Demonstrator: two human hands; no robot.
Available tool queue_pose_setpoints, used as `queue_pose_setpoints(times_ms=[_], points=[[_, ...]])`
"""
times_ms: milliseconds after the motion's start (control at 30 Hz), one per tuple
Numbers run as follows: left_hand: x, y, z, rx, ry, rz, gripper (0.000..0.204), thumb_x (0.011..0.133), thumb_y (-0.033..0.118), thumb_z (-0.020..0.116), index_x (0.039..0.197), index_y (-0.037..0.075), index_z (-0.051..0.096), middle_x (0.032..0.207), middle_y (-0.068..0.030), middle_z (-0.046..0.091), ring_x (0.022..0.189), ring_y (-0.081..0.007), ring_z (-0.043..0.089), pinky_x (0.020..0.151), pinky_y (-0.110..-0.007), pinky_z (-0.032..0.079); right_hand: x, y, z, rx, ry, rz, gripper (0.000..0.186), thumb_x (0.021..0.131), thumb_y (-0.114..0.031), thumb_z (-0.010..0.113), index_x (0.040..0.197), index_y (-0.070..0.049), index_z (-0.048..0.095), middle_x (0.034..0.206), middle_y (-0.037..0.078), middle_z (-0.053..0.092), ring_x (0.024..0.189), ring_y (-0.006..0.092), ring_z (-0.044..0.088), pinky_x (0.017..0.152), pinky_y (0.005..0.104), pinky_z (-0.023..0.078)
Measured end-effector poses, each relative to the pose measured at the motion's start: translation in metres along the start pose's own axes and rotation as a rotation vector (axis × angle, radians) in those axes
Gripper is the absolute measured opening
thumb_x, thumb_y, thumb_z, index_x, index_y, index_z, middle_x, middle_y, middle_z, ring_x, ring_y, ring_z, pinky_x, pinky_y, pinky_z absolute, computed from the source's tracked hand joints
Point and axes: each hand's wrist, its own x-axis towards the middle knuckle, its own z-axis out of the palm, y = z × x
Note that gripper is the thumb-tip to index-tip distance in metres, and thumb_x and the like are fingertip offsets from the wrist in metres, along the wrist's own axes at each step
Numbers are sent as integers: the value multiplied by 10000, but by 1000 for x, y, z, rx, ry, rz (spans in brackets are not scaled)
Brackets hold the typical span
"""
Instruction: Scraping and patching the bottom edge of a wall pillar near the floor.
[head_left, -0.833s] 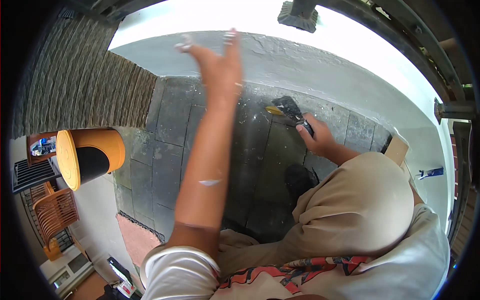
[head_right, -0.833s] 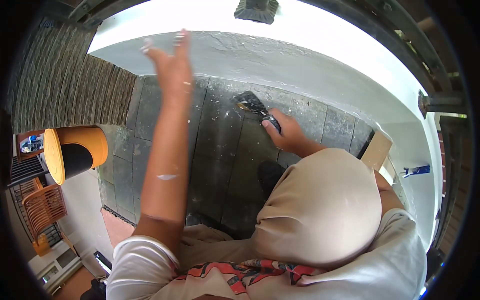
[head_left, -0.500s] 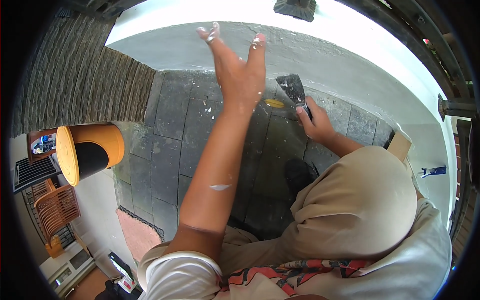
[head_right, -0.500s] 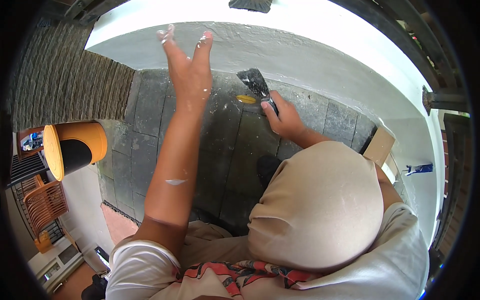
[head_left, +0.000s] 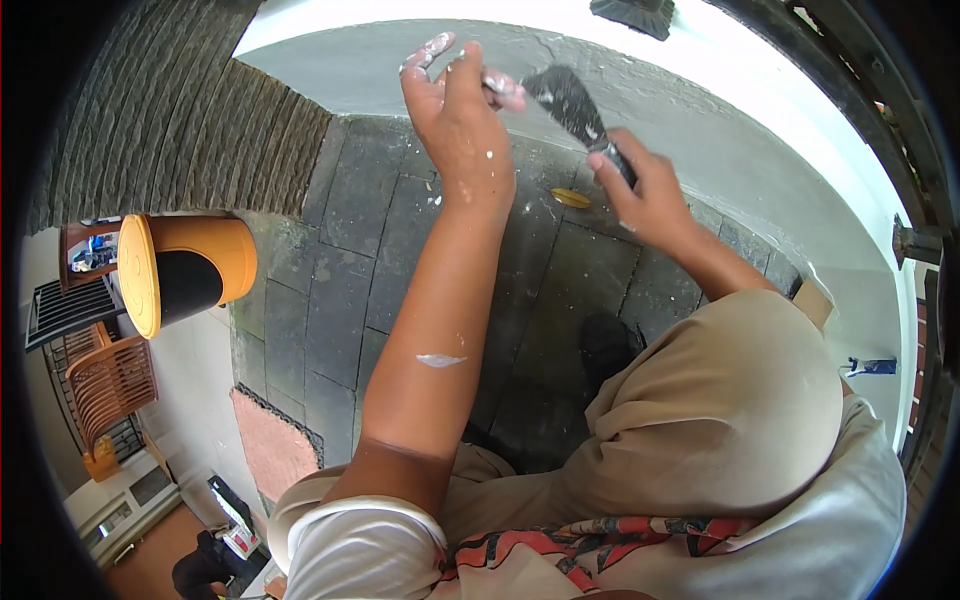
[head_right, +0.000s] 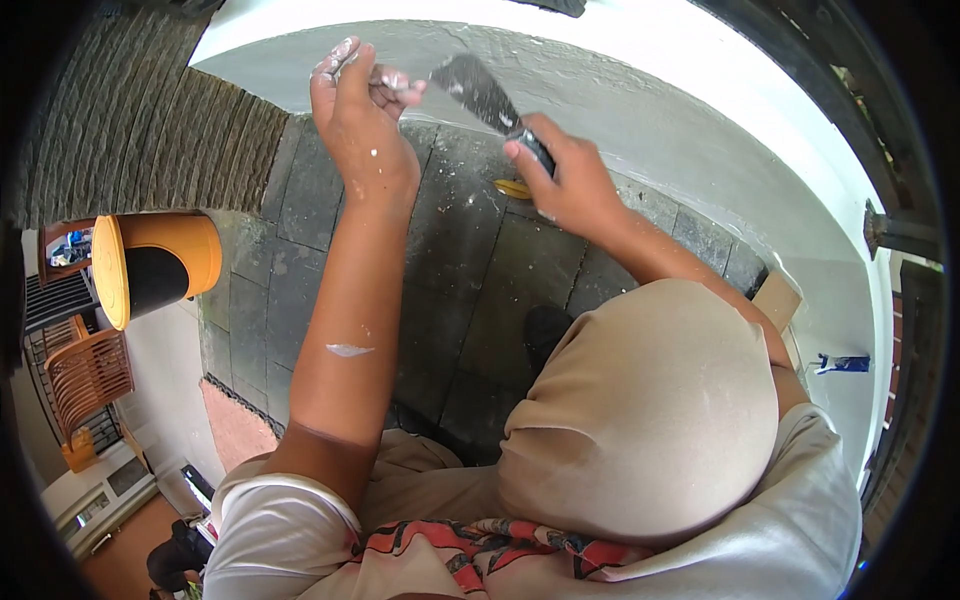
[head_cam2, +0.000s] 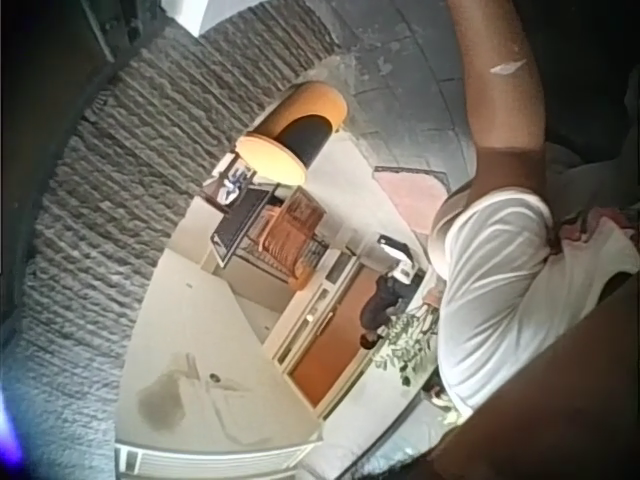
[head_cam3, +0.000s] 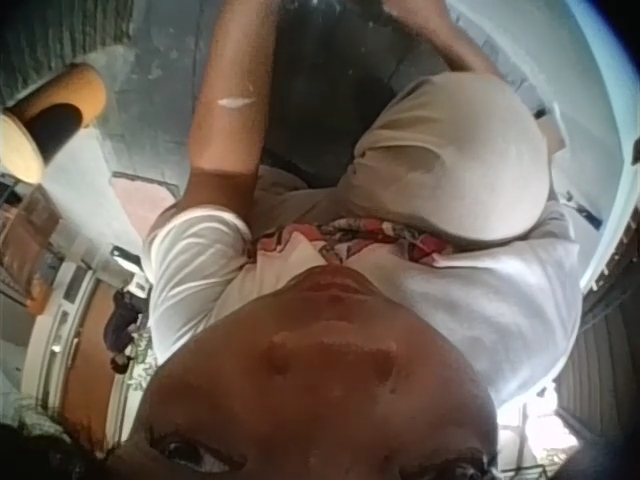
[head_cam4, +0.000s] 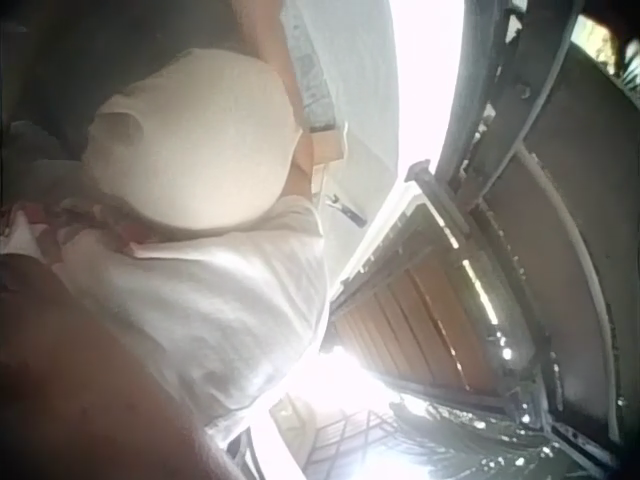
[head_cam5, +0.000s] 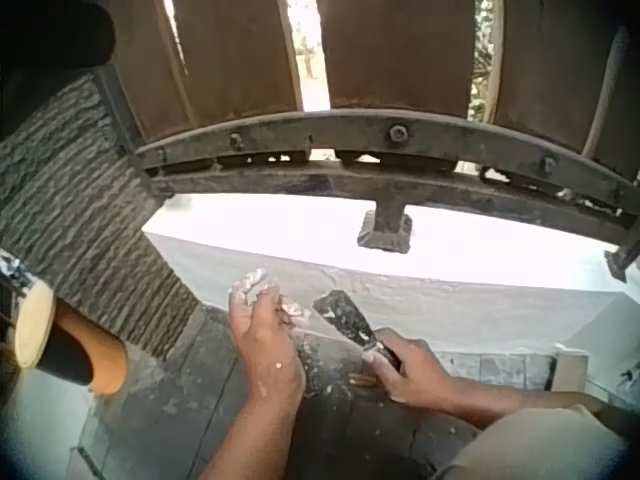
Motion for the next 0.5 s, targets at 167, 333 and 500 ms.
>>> queue_pose_setpoints(times_ms=[167,333,500], points=[[10,-22,-10,208,-54,-149,468,943,270,674,1237,-46,492,1050,-113,562,917,-196,599,795,-347,563,10,-31,-24,-162,28,-26,289,977,-281,603,1146,-46,587,718,186,610,626,297,591,627,377,469],[16,-38,-1,-54,-140,-310,365,938,226,696,1111,-55,541,978,-97,601,848,-169,608,737,-306,565,14,-46,-38,-286,47,15,325,978,-296,610,1170,-34,601,722,185,606,602,284,550,628,372,467],[22,-49,2,-152,-62,-315,353,905,156,737,1086,-75,542,931,-114,603,780,-174,627,720,-289,564,19,-63,-41,-425,104,-52,331,976,-304,611,1163,-31,616,746,210,625,640,349,595,653,393,485]])
